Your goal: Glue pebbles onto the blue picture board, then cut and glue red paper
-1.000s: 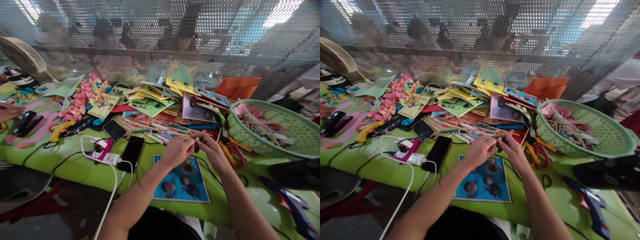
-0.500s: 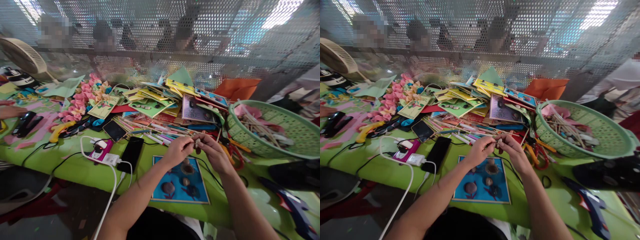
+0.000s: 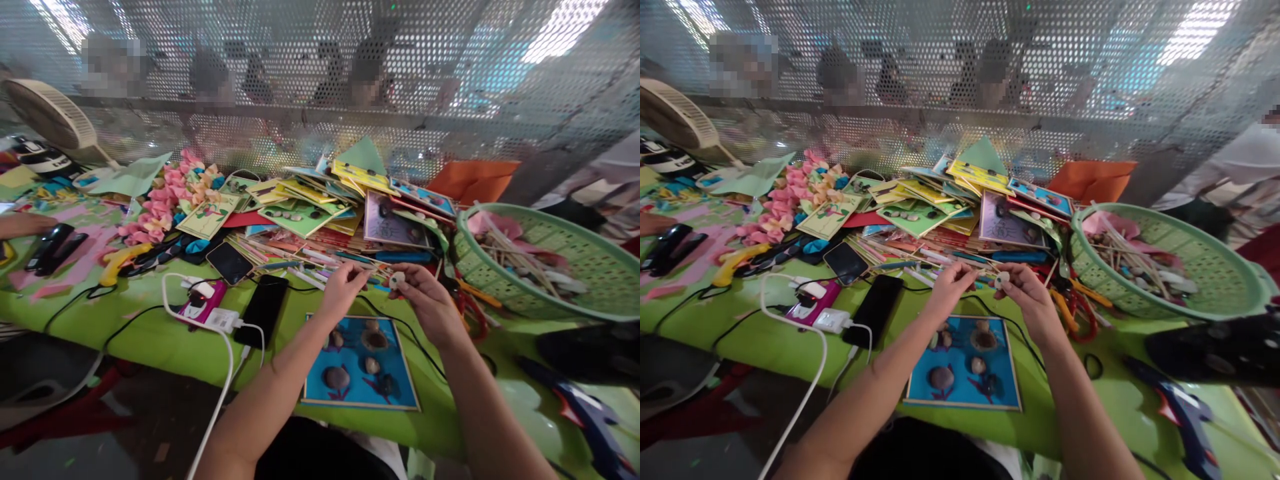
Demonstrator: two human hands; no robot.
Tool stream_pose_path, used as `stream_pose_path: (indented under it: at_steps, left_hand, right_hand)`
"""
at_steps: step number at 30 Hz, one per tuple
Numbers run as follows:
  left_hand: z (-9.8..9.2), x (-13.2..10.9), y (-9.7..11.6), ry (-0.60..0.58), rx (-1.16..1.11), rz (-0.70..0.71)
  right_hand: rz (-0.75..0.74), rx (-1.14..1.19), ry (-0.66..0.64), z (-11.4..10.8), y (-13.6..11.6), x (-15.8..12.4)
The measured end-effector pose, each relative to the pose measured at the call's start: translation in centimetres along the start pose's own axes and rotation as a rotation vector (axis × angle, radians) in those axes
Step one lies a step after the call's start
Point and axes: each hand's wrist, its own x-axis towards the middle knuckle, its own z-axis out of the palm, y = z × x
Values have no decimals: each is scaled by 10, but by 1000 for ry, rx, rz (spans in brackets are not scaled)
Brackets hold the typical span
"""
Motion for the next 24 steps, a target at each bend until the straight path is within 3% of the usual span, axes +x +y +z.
stream_pose_path:
  at_steps: [5,9,14,24]
  left_hand:
    - [-3,10,-13,96,18,5]
    - [-3,5,-7,29,128,76]
    - [3,-4,2,-84,232,265]
    - [3,-3,-1,-134,262,182]
  right_hand:
    - [0,2,64,0,6,4]
    - [-5,-8,99,0,8,4]
    - [0,-57,32,1,11,4]
    - [-17,-122,16,5,13,3]
